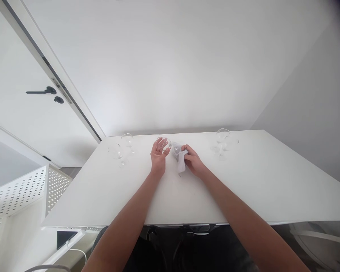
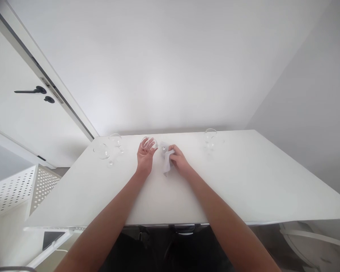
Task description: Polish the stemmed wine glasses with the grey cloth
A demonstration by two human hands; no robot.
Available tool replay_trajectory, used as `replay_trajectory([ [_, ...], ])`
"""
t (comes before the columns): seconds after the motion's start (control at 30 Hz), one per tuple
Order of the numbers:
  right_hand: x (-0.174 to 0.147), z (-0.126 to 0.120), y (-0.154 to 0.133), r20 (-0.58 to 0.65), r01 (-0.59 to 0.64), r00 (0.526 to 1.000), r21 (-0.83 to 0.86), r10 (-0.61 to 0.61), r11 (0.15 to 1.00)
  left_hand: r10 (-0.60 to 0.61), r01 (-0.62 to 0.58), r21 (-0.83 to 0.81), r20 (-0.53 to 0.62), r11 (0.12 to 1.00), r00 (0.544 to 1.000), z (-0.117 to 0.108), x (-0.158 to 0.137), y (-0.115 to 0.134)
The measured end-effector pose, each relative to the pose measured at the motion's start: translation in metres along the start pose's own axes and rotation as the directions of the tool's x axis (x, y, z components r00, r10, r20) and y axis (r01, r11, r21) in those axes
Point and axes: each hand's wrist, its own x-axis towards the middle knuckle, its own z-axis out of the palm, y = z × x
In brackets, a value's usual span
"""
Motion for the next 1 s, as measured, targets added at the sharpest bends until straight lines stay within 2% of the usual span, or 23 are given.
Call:
replay_trajectory([
  [0.2,-0.0007,0.0002,-0.0018,-0.036,0.043,0.998,-0.001,-0.043,0.999,0.000,0.000,-0.004,-0.013,1.000,1.000,-0.0004,0.0007,-0.0008],
  [0.33,-0.0007,-0.0004,-0.0018,0.004,-0.004,1.000,-0.015,0.004,1.000,-0.001,0.001,-0.004,-0.020,1.000,1.000,-0.0003,0.0008,-0.0010],
  [0.47,0.0005,-0.0024,-0.0012,-0.046,0.036,0.998,-0.004,-0.037,0.999,-0.002,0.002,0.004,-0.019,1.000,1.000,0.0001,0.0004,-0.0006],
  [0.63,0.0004,-0.0030,-0.0008,-0.012,0.000,1.000,-0.029,0.000,1.000,0.002,-0.001,0.018,-0.018,1.000,1.000,0.0013,-0.0004,-0.0009],
  [1.0,0.0005,-0.0016,-0.0011,-0.067,0.046,0.997,-0.051,-0.050,0.998,-0.001,0.002,0.019,-0.026,1.000,1.000,0.0014,-0.0008,0.0000],
])
